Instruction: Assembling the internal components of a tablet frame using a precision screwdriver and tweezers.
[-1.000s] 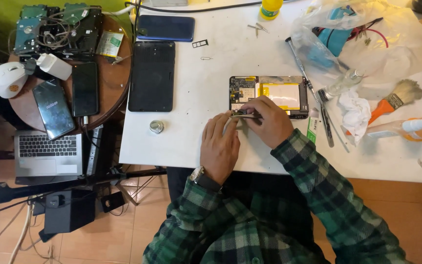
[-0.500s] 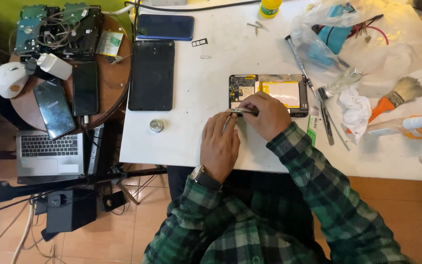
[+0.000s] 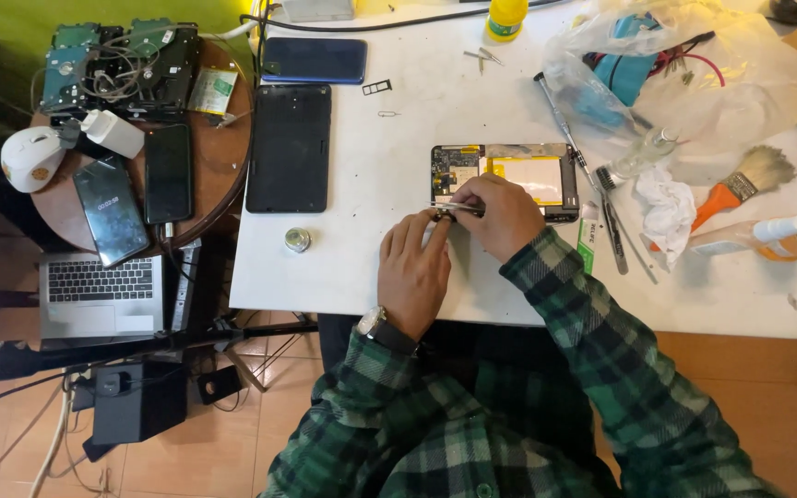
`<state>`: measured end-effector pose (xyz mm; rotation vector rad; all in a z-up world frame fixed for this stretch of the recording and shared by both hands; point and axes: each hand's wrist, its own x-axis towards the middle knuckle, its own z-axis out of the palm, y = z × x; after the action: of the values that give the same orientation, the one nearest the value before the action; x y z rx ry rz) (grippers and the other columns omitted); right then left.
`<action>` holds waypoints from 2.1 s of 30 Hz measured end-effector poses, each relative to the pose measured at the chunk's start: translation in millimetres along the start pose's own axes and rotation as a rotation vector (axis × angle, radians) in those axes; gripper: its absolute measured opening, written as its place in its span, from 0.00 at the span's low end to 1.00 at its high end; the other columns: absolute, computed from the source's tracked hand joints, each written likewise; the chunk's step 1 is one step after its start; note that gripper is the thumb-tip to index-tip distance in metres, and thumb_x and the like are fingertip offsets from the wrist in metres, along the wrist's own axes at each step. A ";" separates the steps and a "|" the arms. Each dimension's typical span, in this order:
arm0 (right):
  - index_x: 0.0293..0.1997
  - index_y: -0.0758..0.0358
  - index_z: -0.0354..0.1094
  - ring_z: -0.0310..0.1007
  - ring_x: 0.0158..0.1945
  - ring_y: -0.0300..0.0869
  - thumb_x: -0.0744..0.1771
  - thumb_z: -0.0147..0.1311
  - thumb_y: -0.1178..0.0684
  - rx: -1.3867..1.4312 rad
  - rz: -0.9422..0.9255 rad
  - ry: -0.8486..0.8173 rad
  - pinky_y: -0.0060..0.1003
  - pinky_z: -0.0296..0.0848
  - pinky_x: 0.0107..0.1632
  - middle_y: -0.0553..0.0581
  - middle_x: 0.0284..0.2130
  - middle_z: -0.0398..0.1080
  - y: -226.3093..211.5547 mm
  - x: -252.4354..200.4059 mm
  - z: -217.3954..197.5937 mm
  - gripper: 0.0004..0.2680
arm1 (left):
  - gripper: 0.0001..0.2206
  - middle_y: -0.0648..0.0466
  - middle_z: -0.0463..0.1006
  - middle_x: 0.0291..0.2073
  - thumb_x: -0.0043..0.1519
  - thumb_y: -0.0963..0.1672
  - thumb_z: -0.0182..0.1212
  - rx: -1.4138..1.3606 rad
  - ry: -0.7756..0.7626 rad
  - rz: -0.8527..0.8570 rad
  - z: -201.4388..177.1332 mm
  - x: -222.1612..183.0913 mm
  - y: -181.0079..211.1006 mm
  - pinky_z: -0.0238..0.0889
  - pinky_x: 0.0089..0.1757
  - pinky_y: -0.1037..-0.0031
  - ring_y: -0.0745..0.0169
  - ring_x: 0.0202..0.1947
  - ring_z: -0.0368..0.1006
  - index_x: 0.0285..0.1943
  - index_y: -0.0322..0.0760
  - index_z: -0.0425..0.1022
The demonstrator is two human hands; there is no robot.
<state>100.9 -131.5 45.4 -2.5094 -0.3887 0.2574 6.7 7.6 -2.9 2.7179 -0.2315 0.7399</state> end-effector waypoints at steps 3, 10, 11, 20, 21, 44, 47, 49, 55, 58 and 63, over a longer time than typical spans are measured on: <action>0.50 0.59 0.75 0.78 0.51 0.51 0.67 0.62 0.56 0.009 -0.001 -0.012 0.48 0.75 0.57 0.61 0.42 0.75 -2.3 -1.0 -3.4 0.07 | 0.14 0.49 0.71 0.56 0.64 0.41 0.57 -0.004 0.001 0.003 4.2 -2.5 1.0 0.60 0.59 0.59 0.50 0.61 0.67 0.59 0.40 0.74; 0.50 0.59 0.76 0.78 0.51 0.51 0.67 0.62 0.57 0.024 -0.027 -0.018 0.47 0.76 0.57 0.60 0.42 0.75 2.4 0.1 -4.1 0.07 | 0.15 0.46 0.71 0.56 0.65 0.41 0.57 -0.023 0.019 0.008 0.0 -1.9 4.0 0.60 0.59 0.57 0.47 0.61 0.67 0.61 0.38 0.74; 0.50 0.59 0.75 0.78 0.51 0.51 0.67 0.62 0.57 0.023 -0.032 -0.025 0.47 0.75 0.57 0.60 0.42 0.75 1.4 0.0 -5.3 0.07 | 0.15 0.46 0.71 0.56 0.65 0.41 0.57 -0.027 0.026 0.008 1.0 -1.8 3.7 0.60 0.59 0.57 0.47 0.61 0.67 0.60 0.38 0.74; 0.49 0.59 0.76 0.79 0.48 0.56 0.67 0.62 0.59 0.009 -0.241 -0.004 0.50 0.77 0.55 0.61 0.43 0.74 15.6 -9.5 -6.6 0.07 | 0.13 0.47 0.73 0.56 0.64 0.40 0.58 -0.062 0.026 -0.015 -4.9 -0.9 4.6 0.61 0.59 0.56 0.47 0.61 0.69 0.57 0.37 0.78; 0.47 0.56 0.76 0.79 0.46 0.54 0.66 0.63 0.57 -0.011 -0.296 0.031 0.49 0.79 0.53 0.56 0.43 0.73 23.3 -9.8 -1.5 0.07 | 0.12 0.47 0.73 0.57 0.63 0.40 0.58 -0.082 0.022 -0.027 -6.8 -0.5 4.8 0.61 0.60 0.56 0.47 0.61 0.69 0.55 0.37 0.78; 0.50 0.54 0.72 0.77 0.43 0.46 0.68 0.61 0.54 -0.029 -0.504 0.377 0.38 0.78 0.50 0.52 0.42 0.68 47.1 -16.2 28.9 0.07 | 0.10 0.54 0.79 0.52 0.62 0.39 0.59 -0.425 -0.011 -0.286 -7.5 6.0 -9.3 0.62 0.57 0.61 0.50 0.60 0.70 0.51 0.43 0.74; 0.49 0.58 0.73 0.76 0.39 0.50 0.68 0.63 0.54 0.160 -0.462 0.491 0.42 0.80 0.43 0.56 0.38 0.69 41.1 -18.9 17.7 0.07 | 0.10 0.56 0.79 0.47 0.63 0.42 0.61 -0.347 -0.043 -0.216 -2.8 19.6 -20.4 0.65 0.52 0.63 0.52 0.54 0.72 0.53 0.45 0.76; 0.50 0.59 0.73 0.75 0.38 0.51 0.68 0.63 0.52 0.222 -0.450 0.534 0.44 0.80 0.41 0.58 0.38 0.69 40.8 -17.8 11.6 0.08 | 0.11 0.58 0.78 0.44 0.64 0.43 0.63 -0.289 -0.060 -0.155 3.1 30.8 -29.6 0.67 0.49 0.65 0.54 0.51 0.73 0.54 0.46 0.77; 0.47 0.60 0.73 0.76 0.36 0.49 0.70 0.57 0.46 0.319 -0.395 0.629 0.42 0.79 0.37 0.57 0.34 0.72 47.2 -15.0 10.5 0.09 | 0.06 0.58 0.73 0.38 0.63 0.45 0.65 -0.249 -0.205 0.010 6.3 50.4 -43.2 0.70 0.44 0.69 0.55 0.42 0.73 0.47 0.47 0.79; 0.46 0.61 0.73 0.77 0.40 0.56 0.69 0.60 0.55 0.302 -0.417 0.555 0.48 0.80 0.41 0.61 0.35 0.71 42.5 -15.5 10.3 0.05 | 0.05 0.53 0.73 0.41 0.61 0.44 0.67 -0.305 -0.293 -0.028 -5.5 60.6 -42.3 0.71 0.45 0.65 0.49 0.45 0.73 0.44 0.44 0.79; 0.47 0.62 0.74 0.76 0.42 0.57 0.69 0.59 0.58 0.327 -0.396 0.508 0.49 0.81 0.43 0.62 0.36 0.71 51.6 -13.1 16.7 0.04 | 0.04 0.52 0.75 0.51 0.57 0.42 0.70 -0.334 -0.324 -0.008 -6.8 74.0 -44.0 0.72 0.51 0.63 0.49 0.56 0.72 0.38 0.40 0.82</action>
<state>95.4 -167.9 3.5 -2.0267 -0.5641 -0.4311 77.0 45.8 29.6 2.4975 -0.3798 0.2257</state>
